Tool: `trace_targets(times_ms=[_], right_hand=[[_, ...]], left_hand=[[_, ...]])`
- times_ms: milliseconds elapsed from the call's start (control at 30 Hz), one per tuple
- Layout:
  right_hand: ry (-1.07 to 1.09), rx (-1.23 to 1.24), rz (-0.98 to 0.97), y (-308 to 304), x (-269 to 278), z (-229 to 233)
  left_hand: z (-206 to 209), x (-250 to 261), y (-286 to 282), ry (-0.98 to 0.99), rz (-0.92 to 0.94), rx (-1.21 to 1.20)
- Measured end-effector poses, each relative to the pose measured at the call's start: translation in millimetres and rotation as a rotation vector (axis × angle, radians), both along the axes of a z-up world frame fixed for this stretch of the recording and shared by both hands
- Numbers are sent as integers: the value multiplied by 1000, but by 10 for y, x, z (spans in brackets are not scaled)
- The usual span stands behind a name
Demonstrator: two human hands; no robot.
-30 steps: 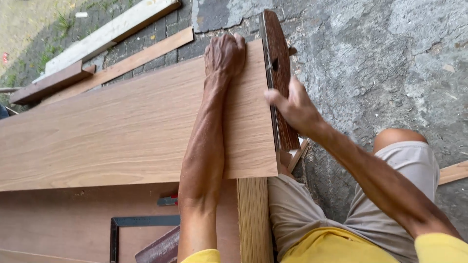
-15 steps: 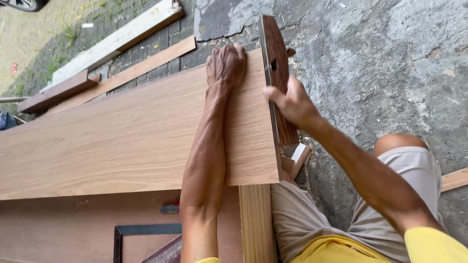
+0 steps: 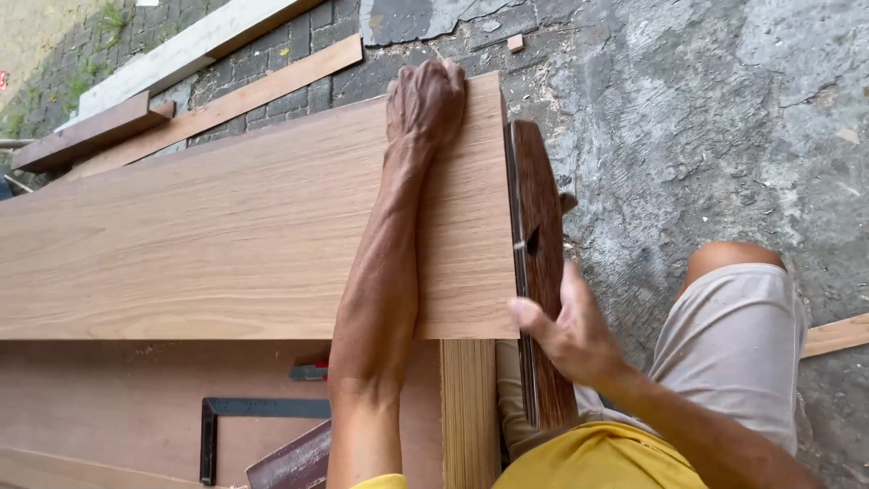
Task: Hand-planing and sanding the edge of a wooden board, followed by measuring and marking wood for layout.
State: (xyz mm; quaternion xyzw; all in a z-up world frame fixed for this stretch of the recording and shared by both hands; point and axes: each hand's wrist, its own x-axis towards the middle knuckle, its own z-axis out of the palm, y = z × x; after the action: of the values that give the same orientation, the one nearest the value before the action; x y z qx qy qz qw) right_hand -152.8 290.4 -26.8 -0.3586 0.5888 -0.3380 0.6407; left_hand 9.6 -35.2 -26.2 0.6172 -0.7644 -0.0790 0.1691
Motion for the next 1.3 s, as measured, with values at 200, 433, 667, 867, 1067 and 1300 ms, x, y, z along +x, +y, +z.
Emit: trace_targets(times_ms=[200, 433, 667, 867, 1067, 1300], right_hand=[[39, -187, -22, -1523, -141, 540], [60, -294, -22, -1841, -183, 247], [53, -244, 17, -426, -47, 250], [-114, -334, -27, 564, 97, 201], [-49, -312, 13, 486, 65, 23], [-296, -295, -35, 999, 100, 259]], left_hand=[[70, -53, 21, 37, -1, 10], [136, -60, 112, -22, -23, -20], [234, -74, 105, 22, -35, -110], [113, 6, 53, 5, -10, -95], [-10, 25, -62, -2, 25, -53], [191, -37, 103, -23, -27, -87]])
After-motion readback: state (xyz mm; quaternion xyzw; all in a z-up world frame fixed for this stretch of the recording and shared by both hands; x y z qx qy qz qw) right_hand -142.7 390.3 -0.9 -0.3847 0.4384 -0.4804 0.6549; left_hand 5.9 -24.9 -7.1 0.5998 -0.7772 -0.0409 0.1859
